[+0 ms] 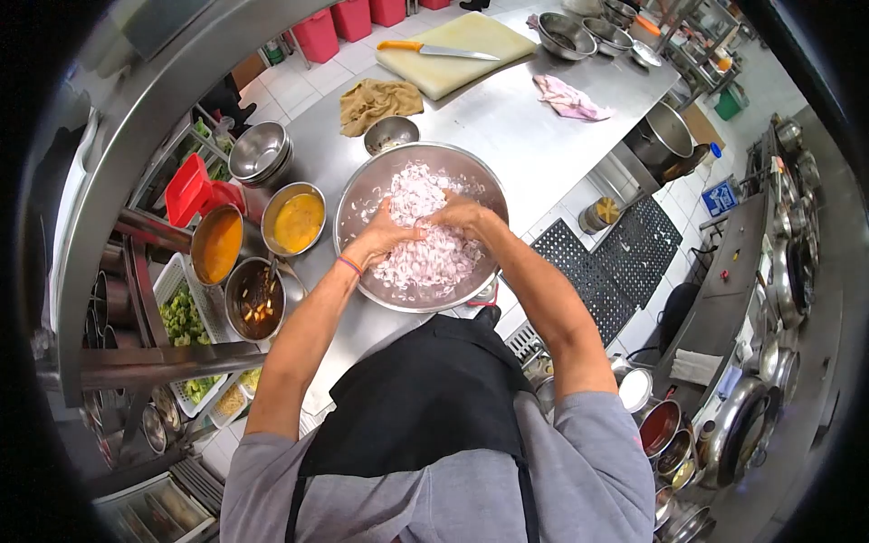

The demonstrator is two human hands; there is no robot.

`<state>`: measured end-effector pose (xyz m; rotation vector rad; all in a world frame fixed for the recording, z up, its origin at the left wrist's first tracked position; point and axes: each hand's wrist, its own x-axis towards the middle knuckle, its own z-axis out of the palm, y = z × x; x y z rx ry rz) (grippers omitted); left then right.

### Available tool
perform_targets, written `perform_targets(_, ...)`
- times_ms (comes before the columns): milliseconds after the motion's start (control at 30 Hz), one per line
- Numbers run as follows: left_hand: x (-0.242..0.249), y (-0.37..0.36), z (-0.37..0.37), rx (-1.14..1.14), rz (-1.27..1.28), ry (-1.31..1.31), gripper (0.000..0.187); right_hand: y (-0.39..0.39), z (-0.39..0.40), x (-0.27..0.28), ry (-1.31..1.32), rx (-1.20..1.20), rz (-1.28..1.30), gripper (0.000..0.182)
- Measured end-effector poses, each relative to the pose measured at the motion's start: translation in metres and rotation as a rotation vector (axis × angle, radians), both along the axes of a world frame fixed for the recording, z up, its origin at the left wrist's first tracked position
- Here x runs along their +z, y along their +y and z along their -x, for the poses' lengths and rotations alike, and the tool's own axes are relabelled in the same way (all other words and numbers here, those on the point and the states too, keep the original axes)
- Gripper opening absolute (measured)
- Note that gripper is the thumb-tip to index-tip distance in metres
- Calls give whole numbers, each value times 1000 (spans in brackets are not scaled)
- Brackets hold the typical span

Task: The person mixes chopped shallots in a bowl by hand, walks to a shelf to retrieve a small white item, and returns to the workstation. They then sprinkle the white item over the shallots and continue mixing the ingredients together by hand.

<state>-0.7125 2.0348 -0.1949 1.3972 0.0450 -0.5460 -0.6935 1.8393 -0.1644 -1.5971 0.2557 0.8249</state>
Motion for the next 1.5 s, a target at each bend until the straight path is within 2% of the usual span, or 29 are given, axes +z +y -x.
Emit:
perform_targets(67,15,-4,4,-8,23,-78,91,-1,-5,-20,1,-34,-191,101)
perform_targets(133,7,-3,-1,-40,98,-108,82,2,1,12,-110,-17,-181,70)
perform_targets(167,14,-3,-1,-57,109,-175,61,4,7,35,-161,-9,-176,56)
perform_targets(200,14,-2,-3,-44,54,-172,59,5,10,44,-213,-1,-171,44)
perform_targets(233,15,1,-5,-31,-1,-170,58,6,7,33,-437,-14,-60,31)
perform_targets(333,27,12,-11,-23,-261,-312,48,2,-2,58,-558,191,705,43)
perform_targets(367,33,14,-13,-33,-366,-373,48,0,-4,55,-639,222,728,57)
perform_targets(400,44,15,-13,-42,-470,-434,48,2,-4,60,-691,316,732,56)
perform_targets(467,66,14,-11,-102,-579,-562,60,10,-2,78,-793,510,736,55)
perform_targets(533,67,17,-12,-130,-722,-716,61,7,0,86,-776,489,448,52)
perform_targets(567,67,21,-12,-132,-694,-705,66,5,0,88,-764,477,306,51)
perform_targets(633,62,31,-12,-138,-639,-686,74,-3,-16,74,-708,472,437,49)
perform_targets(700,54,37,-15,-89,-515,-359,80,-10,-30,71,-605,467,517,52)
perform_targets(733,53,37,-17,-65,-450,-199,83,-11,-35,70,-502,450,472,56)
perform_targets(767,53,38,-21,-174,-151,117,84,-11,-40,64,-400,432,428,61)
perform_targets(800,53,31,-19,-152,-85,107,82,-11,-44,52,-300,412,384,65)
perform_targets(833,51,22,-16,-131,-18,96,80,-6,-48,19,-178,209,142,78)
perform_targets(933,7,6,-30,-111,76,30,76,29,-38,-11,-288,85,196,84)
perform_targets(1000,-6,4,-36,-96,64,-31,76,33,-41,-13,-261,76,165,77)
perform_targets(1033,22,5,-25,-99,91,51,77,37,-41,-12,-240,75,143,73)
perform_targets(1133,36,8,-17,-34,19,-117,74,21,-45,9,-264,245,-254,59)
perform_targets(1167,36,11,-15,-56,-64,-244,84,18,-39,21,-337,248,-278,47)
perform_targets(1200,47,15,-8,-124,-134,-283,82,15,-22,56,-417,222,-175,46)
perform_targets(1267,75,22,0,-263,-275,-371,78,-7,-34,37,-586,358,45,48)
perform_targets(1300,74,27,2,-299,-342,-465,72,-14,-28,47,-603,402,109,49)
perform_targets(1367,69,38,8,-260,-510,-448,72,-24,-6,78,-637,473,239,50)
perform_targets(1400,69,40,13,-243,-594,-440,73,-29,-2,73,-620,538,384,55)
perform_targets(1467,69,40,26,-164,-432,-121,78,-34,4,59,-579,671,673,64)
perform_targets(1500,67,38,33,-168,-314,39,79,-32,14,55,-388,633,586,71)
